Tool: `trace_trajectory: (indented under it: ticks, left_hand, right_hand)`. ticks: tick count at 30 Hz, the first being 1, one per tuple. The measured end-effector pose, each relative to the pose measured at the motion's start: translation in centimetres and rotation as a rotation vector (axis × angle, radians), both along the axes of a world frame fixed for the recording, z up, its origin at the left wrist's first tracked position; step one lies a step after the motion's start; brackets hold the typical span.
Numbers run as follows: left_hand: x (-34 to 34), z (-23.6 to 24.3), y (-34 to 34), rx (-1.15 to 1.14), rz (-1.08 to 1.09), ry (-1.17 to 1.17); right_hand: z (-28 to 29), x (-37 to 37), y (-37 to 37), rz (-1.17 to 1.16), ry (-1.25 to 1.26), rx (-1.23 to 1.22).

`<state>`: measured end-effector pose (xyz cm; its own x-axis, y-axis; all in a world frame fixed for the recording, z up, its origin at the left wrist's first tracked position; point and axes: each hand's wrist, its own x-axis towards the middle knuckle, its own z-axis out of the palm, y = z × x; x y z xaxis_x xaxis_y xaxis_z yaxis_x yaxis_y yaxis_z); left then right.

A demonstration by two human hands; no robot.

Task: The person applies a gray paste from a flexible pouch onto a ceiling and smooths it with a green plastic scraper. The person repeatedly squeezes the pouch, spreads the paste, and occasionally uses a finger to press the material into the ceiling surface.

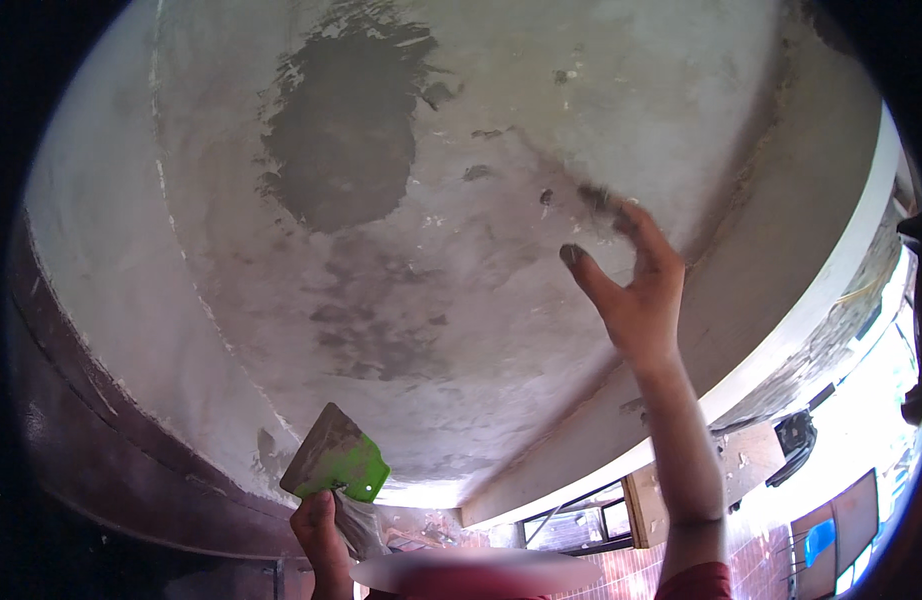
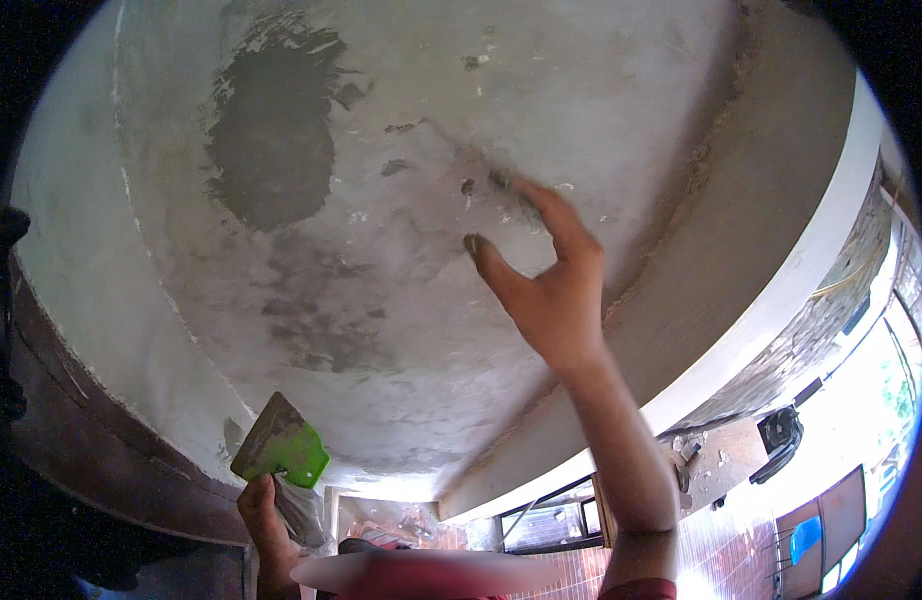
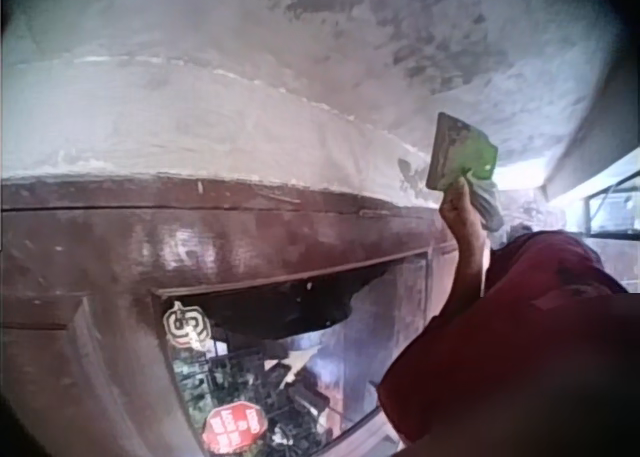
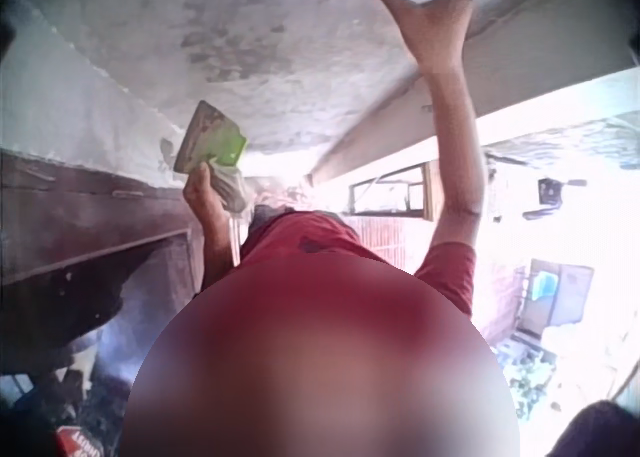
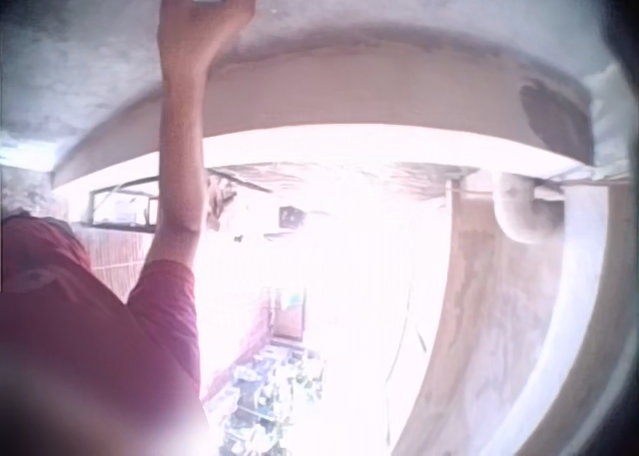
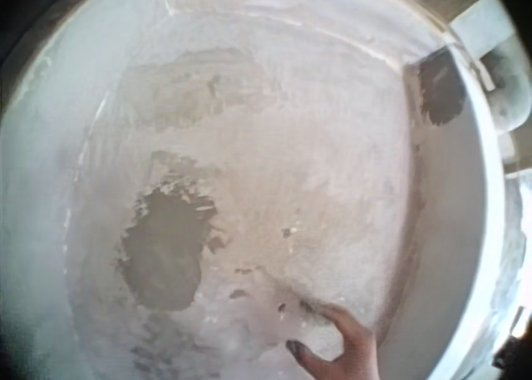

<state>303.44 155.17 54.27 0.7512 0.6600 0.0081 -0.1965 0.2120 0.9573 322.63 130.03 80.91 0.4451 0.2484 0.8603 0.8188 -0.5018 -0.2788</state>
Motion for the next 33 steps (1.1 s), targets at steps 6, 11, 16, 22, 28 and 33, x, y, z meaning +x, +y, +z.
trace_trajectory:
  ticks: [6, 11, 16, 22, 28, 33]
  left_hand:
    - [0.3, 0.6, -0.1, 0.027, -0.050, -0.035]
    - [0.3, 1.3, -1.0, -0.038, -0.021, -0.094]
    - [-0.5, 0.0, -0.2, 0.032, -0.002, -0.004]
    - [-1.5, -1.4, 0.8, 0.037, 0.076, 0.144]
    - [-1.4, -0.6, 0.5, -0.075, 0.162, 0.129]
    - [0.3, 0.1, -0.4, 0.022, 0.185, -0.019]
  right_hand:
    - [-5.0, -2.0, -0.1, 0.393, 0.393, 0.507]
    - [-6.3, -1.8, 0.6, 0.463, 0.343, 0.460]
    - [-6.9, -0.5, 1.2, 0.447, 0.288, 0.370]
    - [-5.5, 0.5, 2.1, 0.312, 0.120, 0.187]
    - [-2.0, 2.5, 2.5, -0.234, -0.371, -0.282]
    - [-1.6, 5.6, 3.3, -0.565, -0.452, -0.544]
